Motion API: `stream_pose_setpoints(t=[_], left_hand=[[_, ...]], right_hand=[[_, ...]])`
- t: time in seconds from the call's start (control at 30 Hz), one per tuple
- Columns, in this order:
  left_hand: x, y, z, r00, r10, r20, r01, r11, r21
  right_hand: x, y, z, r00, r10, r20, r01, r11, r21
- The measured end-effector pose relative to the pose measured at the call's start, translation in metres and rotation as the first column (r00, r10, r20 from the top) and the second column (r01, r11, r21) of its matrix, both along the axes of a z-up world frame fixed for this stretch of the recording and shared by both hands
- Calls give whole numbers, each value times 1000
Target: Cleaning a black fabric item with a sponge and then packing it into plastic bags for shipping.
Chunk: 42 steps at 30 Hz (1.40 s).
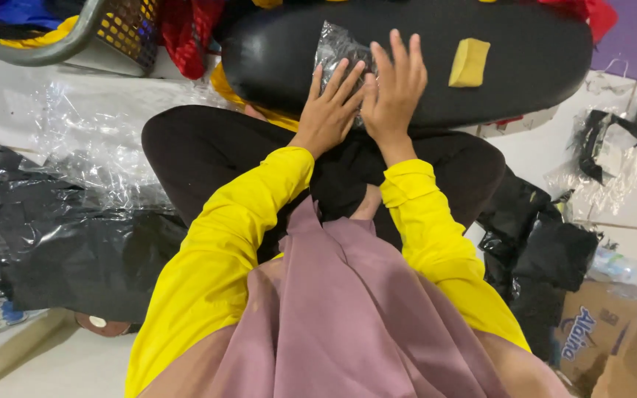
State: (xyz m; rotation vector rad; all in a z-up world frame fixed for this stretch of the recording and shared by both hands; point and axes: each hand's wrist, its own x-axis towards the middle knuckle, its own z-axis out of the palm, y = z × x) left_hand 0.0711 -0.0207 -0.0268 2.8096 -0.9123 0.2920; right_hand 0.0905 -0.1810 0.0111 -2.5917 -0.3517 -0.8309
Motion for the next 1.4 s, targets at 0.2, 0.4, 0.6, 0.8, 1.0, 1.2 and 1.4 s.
stream_pose_setpoints(t=[0.2, 0.4, 0.6, 0.8, 1.0, 1.2, 1.4], left_hand=[[7, -2, -20, 998, 14, -58, -9, 996, 85], [7, -9, -16, 999, 47, -24, -41, 981, 189], [23, -5, -12, 984, 21, -175, -11, 998, 60], [30, -5, -24, 978, -10, -209, 1, 999, -46], [32, -6, -30, 991, -18, -134, 9, 998, -66], [-51, 95, 69, 994, 59, -94, -111, 593, -798], [-213, 269, 78, 845, 532, 53, -430, 736, -523]], right_hand=[[27, 23, -22, 896, -3, -443, -67, 987, -144], [28, 18, -31, 869, -56, -491, -35, 984, -174], [43, 21, -30, 804, -73, -590, -41, 983, -177], [47, 20, -32, 824, -7, -567, -70, 991, -115], [45, 4, -44, 874, 44, -483, -61, 998, -20], [41, 1, -46, 980, 128, -154, -134, 991, -24], [56, -27, -13, 783, 267, -562, -234, 963, 132]])
